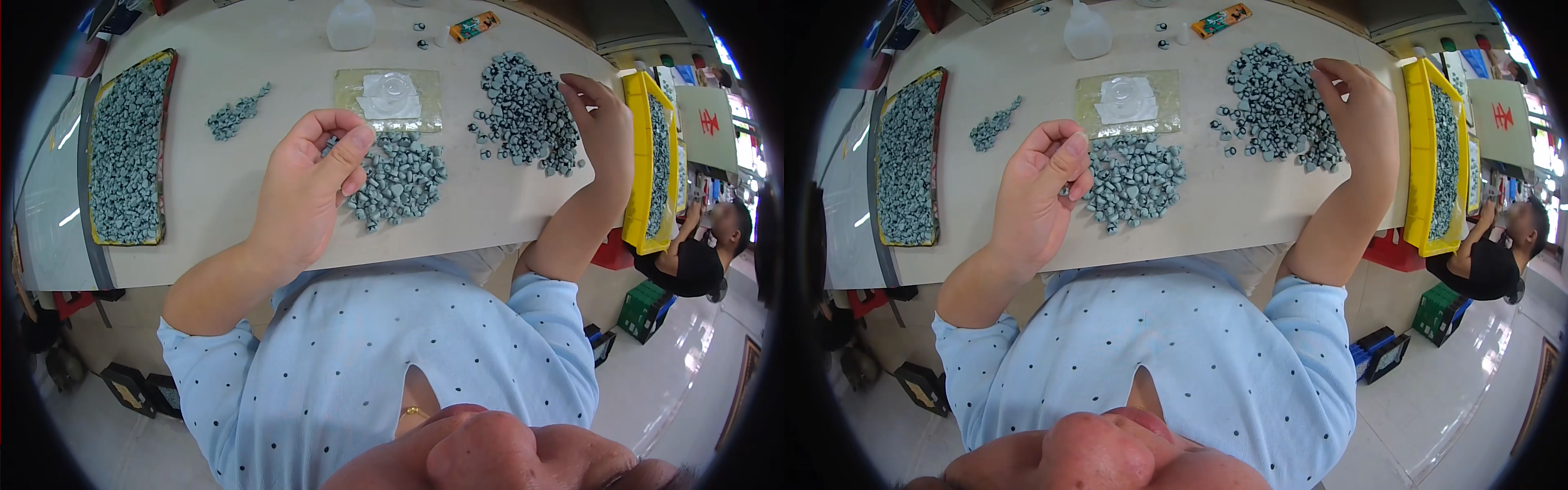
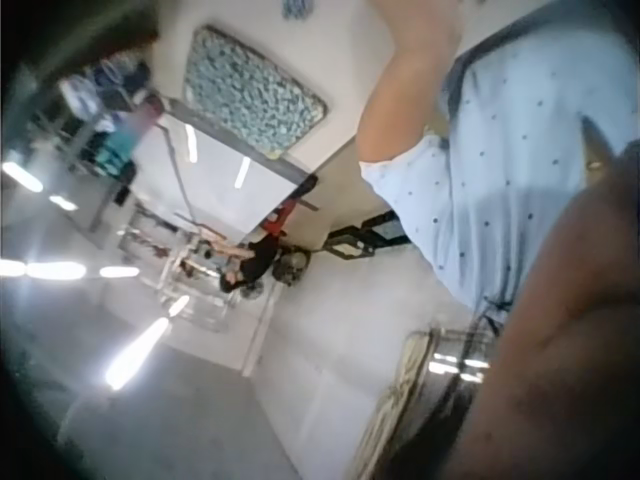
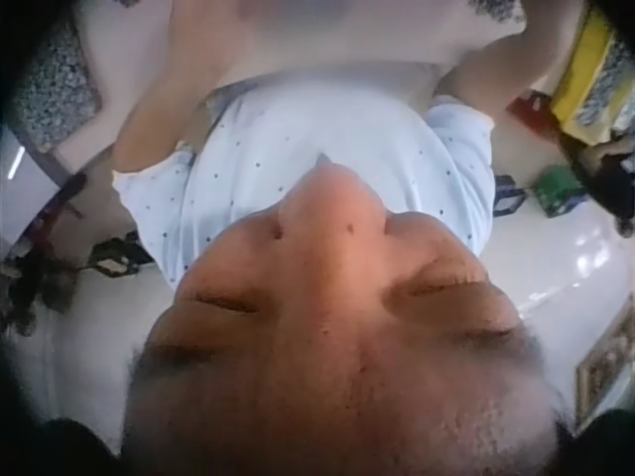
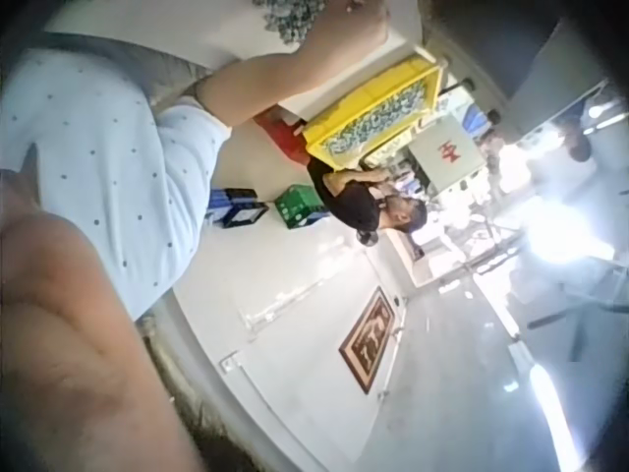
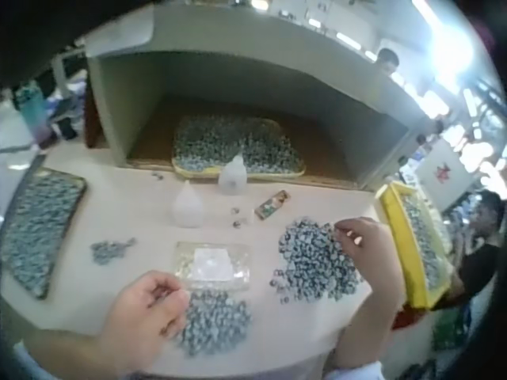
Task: The person assembles small components by picking up plastic parts and eye pieces, attaching them together using adhesive by hand, and setting the assembled pieces on the workbench.
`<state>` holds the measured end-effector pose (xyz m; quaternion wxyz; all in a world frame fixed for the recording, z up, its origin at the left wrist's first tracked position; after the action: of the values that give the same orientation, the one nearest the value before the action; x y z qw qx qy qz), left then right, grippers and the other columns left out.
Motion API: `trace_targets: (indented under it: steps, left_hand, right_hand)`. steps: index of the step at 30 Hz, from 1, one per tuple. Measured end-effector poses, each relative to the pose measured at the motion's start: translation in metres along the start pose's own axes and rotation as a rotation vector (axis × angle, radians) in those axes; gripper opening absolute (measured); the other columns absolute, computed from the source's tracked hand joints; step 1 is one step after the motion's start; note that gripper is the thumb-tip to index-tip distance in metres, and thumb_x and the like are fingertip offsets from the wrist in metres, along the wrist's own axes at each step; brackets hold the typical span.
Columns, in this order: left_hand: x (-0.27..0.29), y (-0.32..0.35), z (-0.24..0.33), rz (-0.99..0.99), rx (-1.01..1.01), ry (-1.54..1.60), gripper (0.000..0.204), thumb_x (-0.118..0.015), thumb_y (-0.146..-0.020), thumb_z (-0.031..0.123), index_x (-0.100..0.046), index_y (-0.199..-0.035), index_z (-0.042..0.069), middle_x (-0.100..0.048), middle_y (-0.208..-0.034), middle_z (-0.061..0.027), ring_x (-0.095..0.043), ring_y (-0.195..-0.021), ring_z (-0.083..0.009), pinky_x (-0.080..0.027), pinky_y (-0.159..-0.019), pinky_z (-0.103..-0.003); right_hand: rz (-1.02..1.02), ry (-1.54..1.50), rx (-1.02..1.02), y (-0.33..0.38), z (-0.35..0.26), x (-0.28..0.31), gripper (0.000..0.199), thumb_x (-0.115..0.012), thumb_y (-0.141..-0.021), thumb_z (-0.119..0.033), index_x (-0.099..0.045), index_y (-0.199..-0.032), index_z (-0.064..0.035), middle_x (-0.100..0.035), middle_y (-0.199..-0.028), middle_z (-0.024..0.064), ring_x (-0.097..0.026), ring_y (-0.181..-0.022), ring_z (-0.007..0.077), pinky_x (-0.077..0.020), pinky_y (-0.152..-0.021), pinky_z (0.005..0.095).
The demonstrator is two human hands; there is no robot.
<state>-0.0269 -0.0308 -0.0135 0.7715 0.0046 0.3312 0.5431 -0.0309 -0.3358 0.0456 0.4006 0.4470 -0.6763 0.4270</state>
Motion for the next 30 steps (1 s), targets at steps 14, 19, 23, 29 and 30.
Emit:
trace_targets:
  steps: [14,19,23,29,30]
  left_hand:
    - [0.006,-0.003,0.001,0.043,-0.009,0.149,0.018,-0.043,-0.096,0.02,-0.048,-0.096,0.002,-0.046,-0.081,-0.0026,-0.039,-0.064,-0.0075,-0.035,-0.053,-0.023]
    - [0.006,-0.002,0.002,0.055,-0.02,0.138,0.016,-0.042,-0.096,0.018,-0.047,-0.096,0.002,-0.046,-0.08,-0.003,-0.038,-0.063,-0.0078,-0.034,-0.053,-0.023]
    - [0.004,-0.001,0.002,0.054,0.001,0.136,0.015,-0.042,-0.095,0.017,-0.047,-0.096,0.002,-0.046,-0.08,-0.003,-0.038,-0.063,-0.0078,-0.034,-0.052,-0.023]
    - [0.005,-0.001,0.001,0.047,0.015,0.14,0.015,-0.043,-0.095,0.017,-0.047,-0.096,0.002,-0.045,-0.08,-0.0026,-0.038,-0.062,-0.0075,-0.033,-0.051,-0.023]
    - [0.005,-0.001,0.001,0.049,0.006,0.136,0.015,-0.044,-0.095,0.017,-0.047,-0.096,0.002,-0.045,-0.08,-0.0023,-0.038,-0.062,-0.0072,-0.033,-0.051,-0.022]
  right_hand:
    - [-0.243,-0.1,0.211,0.011,-0.029,-0.022,0.016,-0.063,-0.081,-0.01,-0.066,-0.095,-0.0044,-0.063,-0.083,0.0092,-0.059,-0.068,0.0144,-0.0466,-0.062,0.0248]
    - [-0.068,-0.132,0.165,0.007,-0.023,-0.009,0.015,-0.061,-0.082,-0.008,-0.066,-0.096,-0.004,-0.064,-0.084,0.0094,-0.059,-0.066,0.0153,-0.047,-0.06,0.0247]
    - [-0.038,-0.137,0.132,0.005,-0.018,-0.008,0.016,-0.062,-0.082,-0.009,-0.066,-0.096,-0.0036,-0.064,-0.084,0.0096,-0.058,-0.066,0.0159,-0.047,-0.061,0.0256]
    - [-0.251,-0.06,0.121,0.011,-0.027,-0.025,0.022,-0.066,-0.077,-0.012,-0.066,-0.097,-0.004,-0.063,-0.082,0.0098,-0.059,-0.067,0.0178,-0.0467,-0.062,0.027]
    - [-0.26,-0.051,0.136,0.012,-0.03,-0.026,0.022,-0.066,-0.077,-0.011,-0.066,-0.097,-0.0046,-0.063,-0.082,0.0098,-0.059,-0.067,0.0189,-0.0467,-0.062,0.0272]
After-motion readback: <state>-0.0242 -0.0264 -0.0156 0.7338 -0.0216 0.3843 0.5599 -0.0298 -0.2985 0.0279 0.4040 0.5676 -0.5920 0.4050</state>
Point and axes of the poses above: each hand's wrist, its own y-axis away from the middle knuckle, its own x-axis out of the back of the hand, z = x × y, the point moved 5 cm from there along -y, towards the middle knuckle
